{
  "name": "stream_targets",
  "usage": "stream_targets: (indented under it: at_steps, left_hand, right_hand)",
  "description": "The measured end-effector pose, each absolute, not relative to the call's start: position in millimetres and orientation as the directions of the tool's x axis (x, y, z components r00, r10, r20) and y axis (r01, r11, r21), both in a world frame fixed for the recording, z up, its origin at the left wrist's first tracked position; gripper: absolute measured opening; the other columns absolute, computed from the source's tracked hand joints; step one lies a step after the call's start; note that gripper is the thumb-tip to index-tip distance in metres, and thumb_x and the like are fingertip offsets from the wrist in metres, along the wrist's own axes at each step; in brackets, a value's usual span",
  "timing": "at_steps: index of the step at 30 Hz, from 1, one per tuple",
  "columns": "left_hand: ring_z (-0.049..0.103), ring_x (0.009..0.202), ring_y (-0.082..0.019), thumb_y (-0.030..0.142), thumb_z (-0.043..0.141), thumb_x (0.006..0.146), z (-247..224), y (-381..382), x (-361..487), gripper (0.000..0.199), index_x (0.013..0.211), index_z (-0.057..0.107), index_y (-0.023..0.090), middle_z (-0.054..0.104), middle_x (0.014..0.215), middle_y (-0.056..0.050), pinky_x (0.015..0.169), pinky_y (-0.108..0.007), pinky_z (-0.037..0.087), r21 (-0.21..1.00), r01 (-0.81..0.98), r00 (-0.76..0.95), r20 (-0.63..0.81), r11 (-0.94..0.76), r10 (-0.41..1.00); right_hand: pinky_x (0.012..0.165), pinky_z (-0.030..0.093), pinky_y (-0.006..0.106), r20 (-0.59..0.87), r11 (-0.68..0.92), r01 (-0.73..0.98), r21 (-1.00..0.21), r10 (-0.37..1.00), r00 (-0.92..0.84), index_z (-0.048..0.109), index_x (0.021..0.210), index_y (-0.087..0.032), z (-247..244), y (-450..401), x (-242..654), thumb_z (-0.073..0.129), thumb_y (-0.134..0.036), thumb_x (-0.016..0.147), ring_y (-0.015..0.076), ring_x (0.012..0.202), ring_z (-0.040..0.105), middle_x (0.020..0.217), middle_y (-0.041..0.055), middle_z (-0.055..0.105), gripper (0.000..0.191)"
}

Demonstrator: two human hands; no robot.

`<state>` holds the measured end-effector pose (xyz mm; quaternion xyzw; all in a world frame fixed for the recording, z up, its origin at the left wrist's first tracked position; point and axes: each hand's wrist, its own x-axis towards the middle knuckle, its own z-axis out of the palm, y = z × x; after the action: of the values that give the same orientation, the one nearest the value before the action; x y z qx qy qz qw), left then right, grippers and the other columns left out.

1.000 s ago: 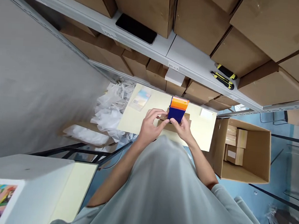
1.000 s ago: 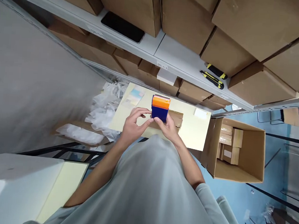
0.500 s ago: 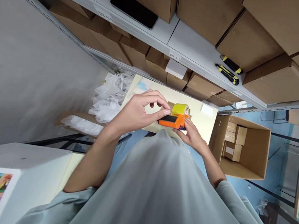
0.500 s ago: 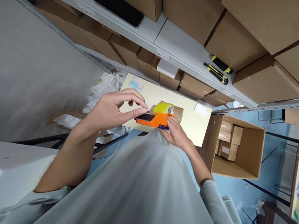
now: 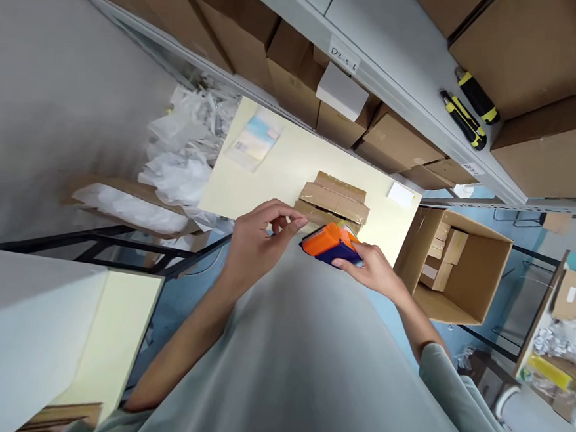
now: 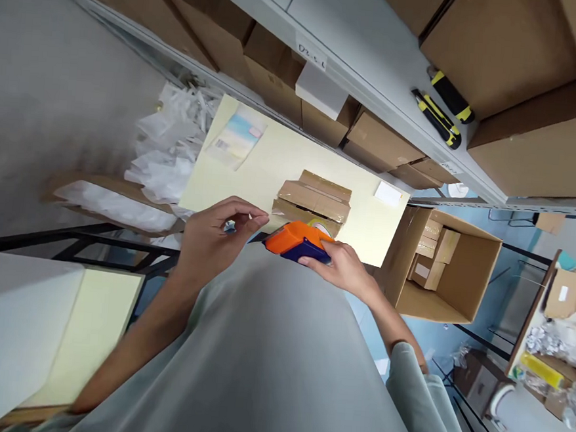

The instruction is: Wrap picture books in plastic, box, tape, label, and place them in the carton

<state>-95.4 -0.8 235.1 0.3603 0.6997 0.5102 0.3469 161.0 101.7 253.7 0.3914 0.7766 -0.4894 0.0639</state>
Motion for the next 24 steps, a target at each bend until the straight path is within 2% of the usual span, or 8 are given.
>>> stream_targets:
  at_steps: [4,9,15,19,24]
  left_hand:
    - [0.069,0.079,-0.019,0.044,0.084,0.093,183,-12,-101,0.018,0.095,0.082,0.026,0.078,0.09,-0.001,0.077,-0.035,0.062,0.946,-0.047,-0.644,-0.274,0.321,0.714]
    - [0.074,0.086,-0.022,0.049,0.086,0.085,105,-3,-99,0.028,0.091,0.079,0.022,0.078,0.087,-0.003,0.087,-0.038,0.065,0.884,-0.346,-0.582,-0.464,0.313,0.668]
    - [0.075,0.098,-0.025,0.055,0.087,0.081,48,13,-89,0.037,0.09,0.075,0.022,0.081,0.096,-0.006,0.095,-0.04,0.064,0.865,-0.404,-0.589,-0.494,0.296,0.64]
    - [0.077,0.101,-0.024,0.058,0.088,0.079,26,23,-84,0.042,0.091,0.072,0.021,0.079,0.097,-0.007,0.102,-0.041,0.063,0.84,-0.478,-0.549,-0.513,0.256,0.66]
    - [0.077,0.095,-0.022,0.059,0.089,0.079,13,34,-76,0.046,0.094,0.068,0.021,0.078,0.095,-0.006,0.1,-0.043,0.066,0.776,-0.592,-0.477,-0.553,0.216,0.683]
  right_hand:
    - [0.061,0.04,0.034,-0.653,0.29,0.798,-0.528,0.463,-0.6,0.072,0.085,-0.027,270,128,174,0.061,-0.082,0.102,0.0212,0.056,0.056,0.062,-0.0002,0.062,0.058]
    - [0.062,0.037,0.033,-0.738,0.348,0.854,-0.386,0.439,-0.512,0.067,0.082,-0.027,268,154,156,0.06,-0.077,0.105,0.0198,0.06,0.059,0.067,0.0,0.066,0.056]
    - [0.061,0.036,0.032,-0.797,0.399,0.896,-0.193,0.468,-0.381,0.065,0.08,-0.024,247,165,126,0.063,-0.075,0.104,0.0197,0.06,0.06,0.062,0.0008,0.062,0.056]
    - [0.065,0.042,0.033,-0.826,0.351,0.924,-0.154,0.468,-0.315,0.068,0.084,-0.024,233,167,118,0.061,-0.072,0.106,0.0222,0.067,0.066,0.07,0.0036,0.071,0.053]
    - [0.066,0.045,0.03,-0.817,0.326,0.936,-0.131,0.5,-0.288,0.07,0.088,-0.022,218,174,120,0.064,-0.069,0.106,0.0206,0.071,0.069,0.079,0.0049,0.076,0.051]
